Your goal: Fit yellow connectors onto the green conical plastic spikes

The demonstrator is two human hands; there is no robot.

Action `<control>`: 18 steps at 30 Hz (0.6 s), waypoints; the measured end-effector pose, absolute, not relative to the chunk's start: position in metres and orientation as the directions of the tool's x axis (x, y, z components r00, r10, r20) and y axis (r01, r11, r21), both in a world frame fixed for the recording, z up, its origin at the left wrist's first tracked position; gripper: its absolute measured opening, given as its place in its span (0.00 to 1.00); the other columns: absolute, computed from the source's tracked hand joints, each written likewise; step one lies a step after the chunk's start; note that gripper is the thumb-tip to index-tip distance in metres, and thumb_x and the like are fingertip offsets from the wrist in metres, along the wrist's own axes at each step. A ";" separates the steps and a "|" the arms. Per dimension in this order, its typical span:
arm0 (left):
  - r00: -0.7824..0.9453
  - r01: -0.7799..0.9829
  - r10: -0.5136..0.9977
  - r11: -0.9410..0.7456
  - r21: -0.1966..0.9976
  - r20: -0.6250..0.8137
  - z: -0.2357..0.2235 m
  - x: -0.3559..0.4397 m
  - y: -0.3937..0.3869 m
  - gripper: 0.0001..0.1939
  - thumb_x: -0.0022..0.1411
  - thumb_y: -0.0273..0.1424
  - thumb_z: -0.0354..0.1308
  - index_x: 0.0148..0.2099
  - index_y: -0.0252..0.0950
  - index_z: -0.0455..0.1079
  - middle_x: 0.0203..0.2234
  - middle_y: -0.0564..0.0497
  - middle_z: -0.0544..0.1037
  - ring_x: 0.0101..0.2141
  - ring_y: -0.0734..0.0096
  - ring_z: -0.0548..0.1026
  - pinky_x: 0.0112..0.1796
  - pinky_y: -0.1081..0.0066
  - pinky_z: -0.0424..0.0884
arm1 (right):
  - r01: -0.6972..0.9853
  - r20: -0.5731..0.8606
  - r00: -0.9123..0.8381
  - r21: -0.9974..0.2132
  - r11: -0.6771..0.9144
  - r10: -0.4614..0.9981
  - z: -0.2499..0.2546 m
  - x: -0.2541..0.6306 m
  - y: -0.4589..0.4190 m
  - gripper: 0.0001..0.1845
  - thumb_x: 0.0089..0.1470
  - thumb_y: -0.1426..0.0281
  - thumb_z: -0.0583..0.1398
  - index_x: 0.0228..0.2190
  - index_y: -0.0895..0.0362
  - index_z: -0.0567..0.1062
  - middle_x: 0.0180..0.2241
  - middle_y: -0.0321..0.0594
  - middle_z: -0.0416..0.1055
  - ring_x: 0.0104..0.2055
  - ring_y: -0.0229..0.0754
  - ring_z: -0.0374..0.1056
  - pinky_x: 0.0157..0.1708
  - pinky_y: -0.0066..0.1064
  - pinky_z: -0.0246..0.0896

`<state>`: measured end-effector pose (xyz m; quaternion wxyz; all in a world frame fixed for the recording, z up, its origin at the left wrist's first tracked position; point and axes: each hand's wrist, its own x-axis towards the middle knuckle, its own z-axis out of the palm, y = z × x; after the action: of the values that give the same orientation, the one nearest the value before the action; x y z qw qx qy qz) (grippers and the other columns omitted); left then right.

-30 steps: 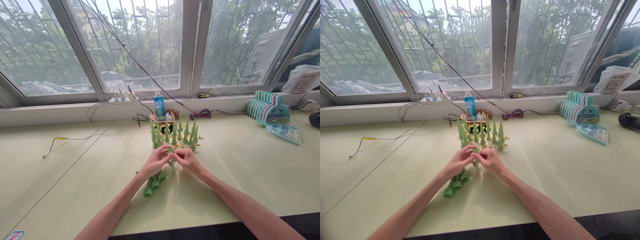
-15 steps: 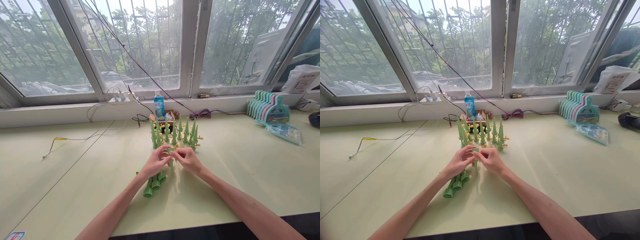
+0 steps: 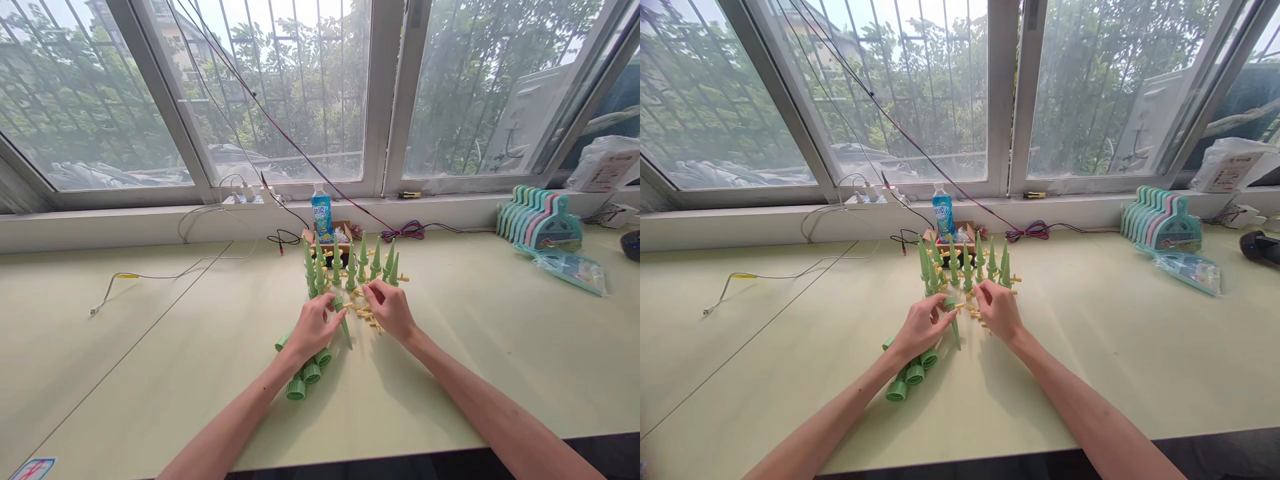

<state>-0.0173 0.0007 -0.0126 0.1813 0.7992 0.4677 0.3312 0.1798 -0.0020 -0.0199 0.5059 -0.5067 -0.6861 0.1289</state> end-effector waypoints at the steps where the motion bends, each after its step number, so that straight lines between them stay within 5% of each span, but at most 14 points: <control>1: 0.349 0.638 0.867 -0.498 0.587 0.357 -0.013 -0.017 0.001 0.17 0.63 0.42 0.53 0.47 0.35 0.69 0.30 0.50 0.74 0.24 0.73 0.67 0.29 0.71 0.67 | 0.579 0.563 0.015 -0.679 0.452 0.827 -0.021 0.180 -0.002 0.15 0.61 0.64 0.53 0.24 0.56 0.67 0.18 0.31 0.59 0.20 0.35 0.53 0.23 0.27 0.49; 9: 0.395 0.680 0.864 -0.503 0.533 0.312 -0.018 -0.019 0.005 0.19 0.63 0.43 0.53 0.47 0.34 0.72 0.29 0.47 0.75 0.28 0.66 0.71 0.31 0.67 0.66 | 0.644 0.563 -0.156 -0.565 0.515 0.812 -0.025 0.181 0.002 0.06 0.58 0.70 0.57 0.32 0.57 0.74 0.28 0.38 0.72 0.32 0.41 0.65 0.35 0.31 0.59; 18: 0.360 0.686 0.860 -0.506 0.522 0.361 -0.016 -0.019 0.005 0.16 0.65 0.41 0.52 0.45 0.35 0.71 0.28 0.49 0.74 0.28 0.66 0.71 0.31 0.69 0.65 | 0.722 0.480 -0.254 -0.483 0.495 0.840 -0.030 0.178 0.000 0.06 0.57 0.69 0.60 0.35 0.57 0.76 0.35 0.43 0.73 0.39 0.45 0.64 0.41 0.37 0.61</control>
<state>-0.0192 0.0054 -0.0155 0.1425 0.8121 0.4761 0.3057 0.1780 -0.0004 -0.0301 0.3568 -0.4959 -0.7874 0.0823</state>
